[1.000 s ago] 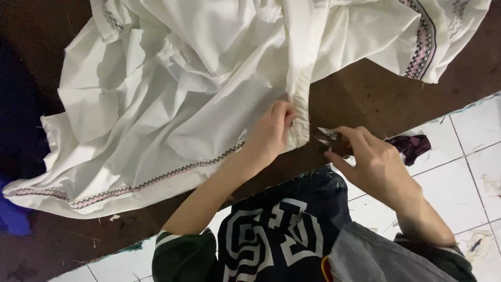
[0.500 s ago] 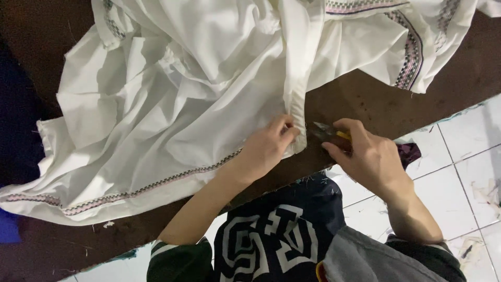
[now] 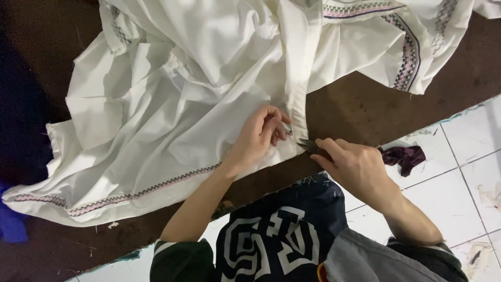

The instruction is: Trimming loose threads from a white garment using thread snips

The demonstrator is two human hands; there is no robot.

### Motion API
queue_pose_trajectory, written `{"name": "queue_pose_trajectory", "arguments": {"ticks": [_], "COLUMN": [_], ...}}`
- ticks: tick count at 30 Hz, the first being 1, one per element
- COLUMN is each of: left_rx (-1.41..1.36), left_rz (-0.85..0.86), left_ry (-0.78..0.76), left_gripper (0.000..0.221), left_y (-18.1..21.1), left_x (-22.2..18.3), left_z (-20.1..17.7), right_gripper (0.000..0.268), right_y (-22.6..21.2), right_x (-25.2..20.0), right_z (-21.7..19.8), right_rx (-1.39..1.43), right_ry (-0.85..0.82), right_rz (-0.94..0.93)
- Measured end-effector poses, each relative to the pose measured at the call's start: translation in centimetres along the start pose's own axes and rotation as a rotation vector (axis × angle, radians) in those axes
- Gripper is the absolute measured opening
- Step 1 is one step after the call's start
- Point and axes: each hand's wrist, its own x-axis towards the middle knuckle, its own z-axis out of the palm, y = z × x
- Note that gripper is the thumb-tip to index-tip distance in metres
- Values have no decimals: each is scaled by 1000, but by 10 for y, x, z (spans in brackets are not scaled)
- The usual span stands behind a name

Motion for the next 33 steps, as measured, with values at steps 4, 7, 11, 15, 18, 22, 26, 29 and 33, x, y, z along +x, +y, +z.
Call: {"name": "queue_pose_trajectory", "arguments": {"ticks": [4,7,11,15,18,22,26,29,33], "left_rx": [132,15,400,457,1104,1293,1344,1105,471], "left_rz": [53,34,242,-55,282,360,585,516,245], "left_ry": [-104,-627,-1007,-506,-100,-45,6,4,11], "left_gripper": [10,6,60,23,39,50,30,14,8], "left_y": [8,31,31,63,5,-29,-32,-21,10], "left_x": [-26,-50,-58,-38,-25,-24,-23,-29,-36], "left_z": [25,62,75,50,38,41,40,37,27], "right_gripper": [21,26,38,60,51,38,37,38,41], "right_y": [0,2,17,23,21,18,22,15,-1], "right_x": [1,0,0,-5,7,13,15,21,34], "right_z": [-2,-5,-20,-35,-36,-2,12,4,-18], "right_rx": [31,-64,203,266,391,357,217,313,579], "right_ry": [-46,-8,-24,46,4,131,112,134,152], "right_rz": [22,6,-1,229,224,198,104,78,8]}}
